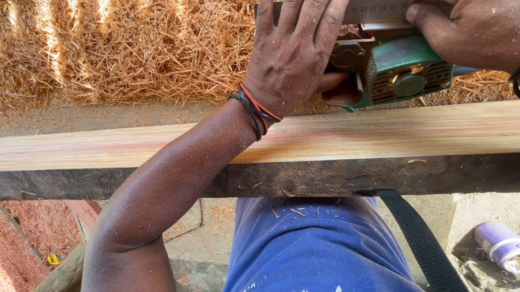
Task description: Adjusting and checking the alignment of an electric wood planer using a metal ruler on a workbench.
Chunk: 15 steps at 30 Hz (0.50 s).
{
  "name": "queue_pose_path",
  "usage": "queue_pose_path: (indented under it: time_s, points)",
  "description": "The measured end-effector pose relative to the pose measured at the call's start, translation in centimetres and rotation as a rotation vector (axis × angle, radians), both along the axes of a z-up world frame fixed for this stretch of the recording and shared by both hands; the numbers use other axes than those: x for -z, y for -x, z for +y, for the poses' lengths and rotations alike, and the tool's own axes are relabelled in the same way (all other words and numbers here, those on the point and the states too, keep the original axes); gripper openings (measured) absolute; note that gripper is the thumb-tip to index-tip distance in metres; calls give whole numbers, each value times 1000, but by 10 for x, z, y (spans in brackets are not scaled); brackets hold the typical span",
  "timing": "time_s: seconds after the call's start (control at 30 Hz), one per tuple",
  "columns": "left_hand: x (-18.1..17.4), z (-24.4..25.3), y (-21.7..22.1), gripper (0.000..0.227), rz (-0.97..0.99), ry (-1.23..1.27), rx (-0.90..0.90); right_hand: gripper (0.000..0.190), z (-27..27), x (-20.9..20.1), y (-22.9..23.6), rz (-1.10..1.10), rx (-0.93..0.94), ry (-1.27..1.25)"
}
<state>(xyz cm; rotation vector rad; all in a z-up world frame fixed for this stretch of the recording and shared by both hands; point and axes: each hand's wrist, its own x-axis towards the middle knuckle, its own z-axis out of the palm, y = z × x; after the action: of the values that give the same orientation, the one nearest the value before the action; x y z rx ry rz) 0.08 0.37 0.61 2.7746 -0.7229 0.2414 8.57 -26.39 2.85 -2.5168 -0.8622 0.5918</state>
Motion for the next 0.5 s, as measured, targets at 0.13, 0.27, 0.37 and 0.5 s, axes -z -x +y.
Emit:
queue_pose_path:
  time_s: [0.13, 0.27, 0.37, 0.5]
  points:
    - [4, 1, 1, 91, 17, 32, 3, 31, 0, 5, 0, 81, 43, -41]
    - [5, 1, 2, 91, -36, 18, 7, 32, 3, -2, -2, 66, 35, -64]
    - [-1, 1, 1, 92, -21, 21, -1, 31, 4, -5, -2, 15, 5, -65]
    - [0, 2, 1, 100, 11, 54, 12, 28, 2, -2, -2, -22, 13, -31]
